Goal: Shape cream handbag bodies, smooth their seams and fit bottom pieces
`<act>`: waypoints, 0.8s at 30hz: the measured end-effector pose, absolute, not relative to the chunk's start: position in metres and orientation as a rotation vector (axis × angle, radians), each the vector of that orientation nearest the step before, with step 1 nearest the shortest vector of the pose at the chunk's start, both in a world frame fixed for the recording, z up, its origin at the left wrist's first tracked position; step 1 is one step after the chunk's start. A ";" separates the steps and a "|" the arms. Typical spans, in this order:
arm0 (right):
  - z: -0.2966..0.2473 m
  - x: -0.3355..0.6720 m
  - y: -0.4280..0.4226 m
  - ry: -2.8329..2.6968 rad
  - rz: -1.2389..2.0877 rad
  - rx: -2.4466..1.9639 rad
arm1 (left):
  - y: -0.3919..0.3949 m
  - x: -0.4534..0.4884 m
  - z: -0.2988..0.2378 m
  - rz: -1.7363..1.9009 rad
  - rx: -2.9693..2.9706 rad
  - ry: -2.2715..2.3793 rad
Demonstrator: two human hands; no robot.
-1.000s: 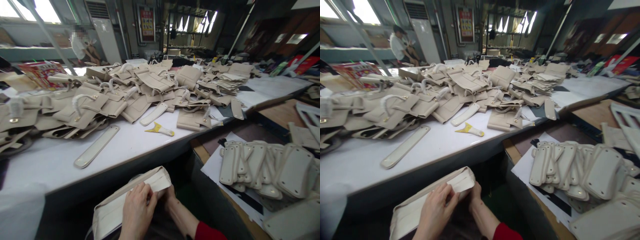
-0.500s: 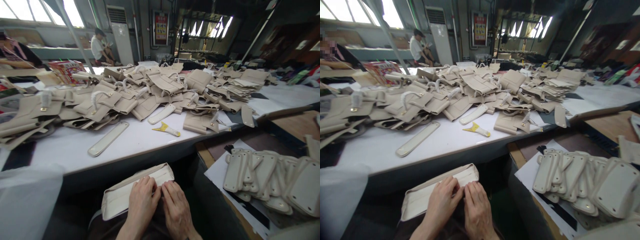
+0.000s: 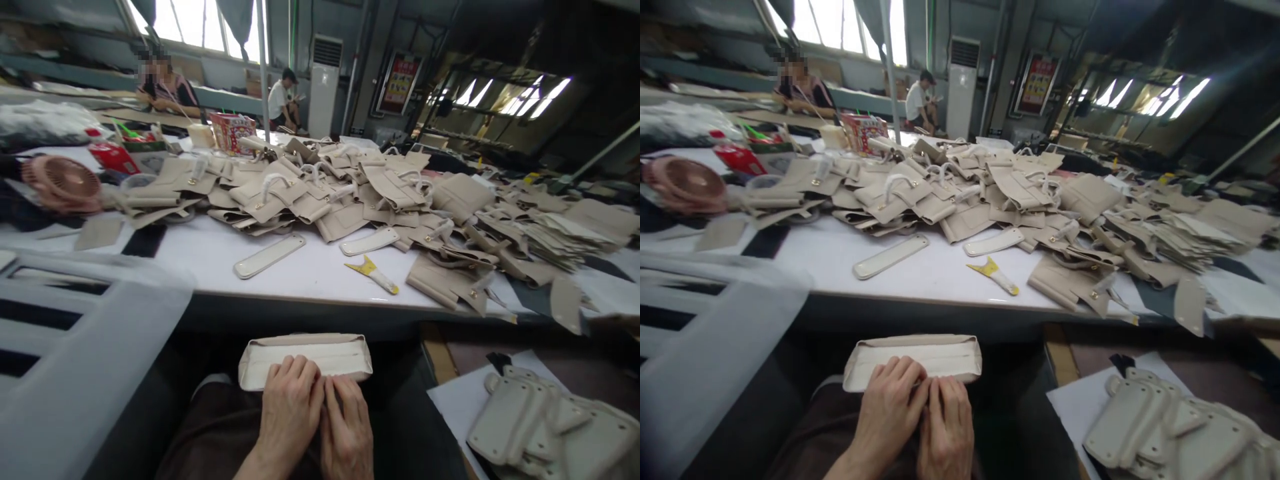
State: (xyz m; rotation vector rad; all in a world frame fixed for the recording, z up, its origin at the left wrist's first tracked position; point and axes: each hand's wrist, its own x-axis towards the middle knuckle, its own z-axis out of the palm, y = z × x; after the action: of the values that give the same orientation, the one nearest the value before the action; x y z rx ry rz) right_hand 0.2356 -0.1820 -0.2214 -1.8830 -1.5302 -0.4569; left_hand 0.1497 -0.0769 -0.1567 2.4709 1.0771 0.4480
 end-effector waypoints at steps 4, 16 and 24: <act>-0.229 0.227 -0.177 -1.584 -0.431 -1.842 | -0.074 0.135 -0.157 0.494 2.446 1.130; -0.234 0.186 -0.156 -1.634 -0.318 -1.768 | -0.062 0.083 -0.163 0.733 2.326 1.163; -0.238 0.169 -0.144 -1.713 -0.303 -1.725 | -0.056 0.047 -0.209 1.098 1.413 1.235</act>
State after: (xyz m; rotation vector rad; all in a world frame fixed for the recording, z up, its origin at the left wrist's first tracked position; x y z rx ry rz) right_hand 0.1691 -0.1435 -0.2379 -1.7247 -1.7135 -0.3032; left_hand 0.0465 -0.0562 -0.2094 1.4130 1.2350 1.0984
